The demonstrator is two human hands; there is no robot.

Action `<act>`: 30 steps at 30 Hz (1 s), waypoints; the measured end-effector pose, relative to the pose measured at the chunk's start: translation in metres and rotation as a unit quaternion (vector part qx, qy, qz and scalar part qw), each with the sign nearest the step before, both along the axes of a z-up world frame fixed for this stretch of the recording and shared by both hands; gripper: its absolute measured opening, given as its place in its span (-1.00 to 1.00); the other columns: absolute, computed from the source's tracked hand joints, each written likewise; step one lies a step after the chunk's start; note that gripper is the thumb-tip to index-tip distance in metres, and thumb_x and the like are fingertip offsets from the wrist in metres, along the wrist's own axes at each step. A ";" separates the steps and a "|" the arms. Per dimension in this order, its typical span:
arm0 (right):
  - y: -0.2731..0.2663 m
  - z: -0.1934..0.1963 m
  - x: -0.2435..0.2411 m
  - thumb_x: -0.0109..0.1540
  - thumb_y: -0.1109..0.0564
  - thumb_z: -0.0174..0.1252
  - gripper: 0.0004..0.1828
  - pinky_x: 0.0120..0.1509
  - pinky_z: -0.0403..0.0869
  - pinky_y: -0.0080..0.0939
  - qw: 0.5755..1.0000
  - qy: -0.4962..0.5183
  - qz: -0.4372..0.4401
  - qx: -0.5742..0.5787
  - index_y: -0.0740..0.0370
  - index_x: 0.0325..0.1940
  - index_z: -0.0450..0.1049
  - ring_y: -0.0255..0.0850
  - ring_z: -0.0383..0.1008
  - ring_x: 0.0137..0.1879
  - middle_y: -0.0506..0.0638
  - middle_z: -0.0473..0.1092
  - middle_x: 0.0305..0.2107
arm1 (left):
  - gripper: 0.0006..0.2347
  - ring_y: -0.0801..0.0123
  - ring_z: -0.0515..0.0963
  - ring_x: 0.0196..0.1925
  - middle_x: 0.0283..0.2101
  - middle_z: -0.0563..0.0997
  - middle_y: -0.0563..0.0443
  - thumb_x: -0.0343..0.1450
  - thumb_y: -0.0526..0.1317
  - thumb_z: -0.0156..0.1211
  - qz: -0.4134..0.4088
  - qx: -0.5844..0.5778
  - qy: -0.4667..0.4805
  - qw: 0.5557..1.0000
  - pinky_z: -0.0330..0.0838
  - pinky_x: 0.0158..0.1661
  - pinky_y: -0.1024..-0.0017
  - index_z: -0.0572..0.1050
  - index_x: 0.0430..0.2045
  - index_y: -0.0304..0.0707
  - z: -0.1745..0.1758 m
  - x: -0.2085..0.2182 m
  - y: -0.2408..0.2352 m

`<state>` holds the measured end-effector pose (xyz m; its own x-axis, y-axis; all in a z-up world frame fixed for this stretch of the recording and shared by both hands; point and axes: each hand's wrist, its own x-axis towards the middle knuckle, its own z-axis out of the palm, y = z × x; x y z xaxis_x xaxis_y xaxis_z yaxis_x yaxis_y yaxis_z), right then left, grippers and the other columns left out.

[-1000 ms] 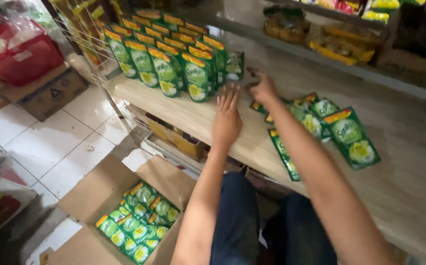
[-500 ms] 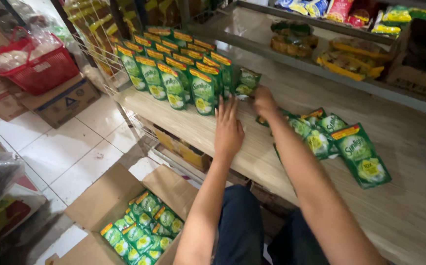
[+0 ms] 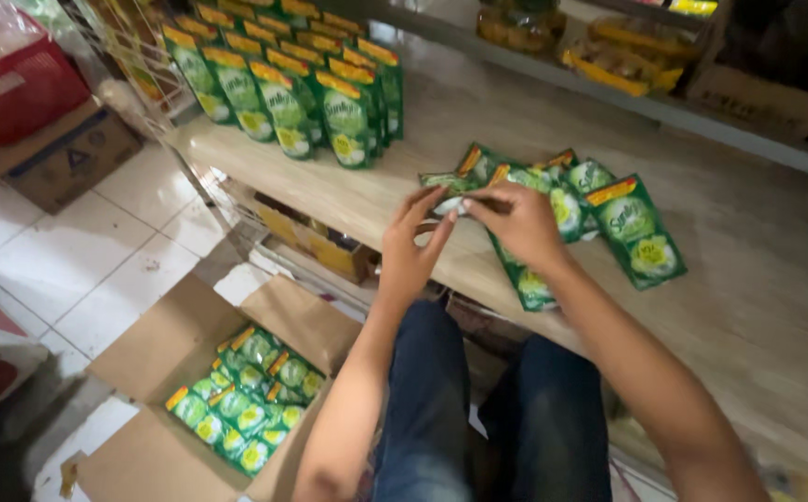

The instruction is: The person takes sachets of dish soap out of a cardboard box and arranges them on a shelf.

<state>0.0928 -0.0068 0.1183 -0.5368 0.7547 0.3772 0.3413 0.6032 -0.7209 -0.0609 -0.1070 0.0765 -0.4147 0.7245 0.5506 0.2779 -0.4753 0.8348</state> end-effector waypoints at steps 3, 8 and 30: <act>-0.031 -0.015 0.004 0.26 0.22 0.31 -0.82 -0.03 0.54 -0.36 0.991 0.100 0.057 -0.062 0.36 -0.09 0.64 -0.34 0.59 -0.14 0.00 0.55 -0.25 | -0.68 0.34 0.67 0.06 0.21 0.54 -0.13 0.46 -0.34 0.27 -0.014 -0.025 -0.019 0.999 0.63 -0.02 0.47 0.52 0.13 -0.32 -0.004 0.009 -0.024; -0.057 -0.030 0.007 0.23 0.29 0.31 -0.79 0.02 0.57 -0.37 0.985 0.127 0.039 -0.108 0.36 -0.05 0.62 -0.36 0.57 -0.09 -0.04 0.44 -0.19 | -0.69 0.29 0.63 0.16 0.21 0.59 -0.15 0.48 -0.36 0.20 -0.033 -0.073 -0.013 0.997 0.54 0.08 0.45 0.51 0.14 -0.32 -0.005 0.001 -0.055; -0.088 -0.041 0.026 0.26 0.44 0.12 -0.73 0.28 0.56 -0.24 0.961 0.154 0.175 -0.146 0.37 0.03 0.56 -0.18 0.52 0.23 0.04 0.41 0.11 | -0.50 0.25 0.64 0.04 0.08 0.61 -0.17 0.49 -0.13 0.16 -0.256 -0.194 -0.382 0.866 0.55 0.03 0.32 0.31 0.28 -0.49 -0.054 -0.026 -0.067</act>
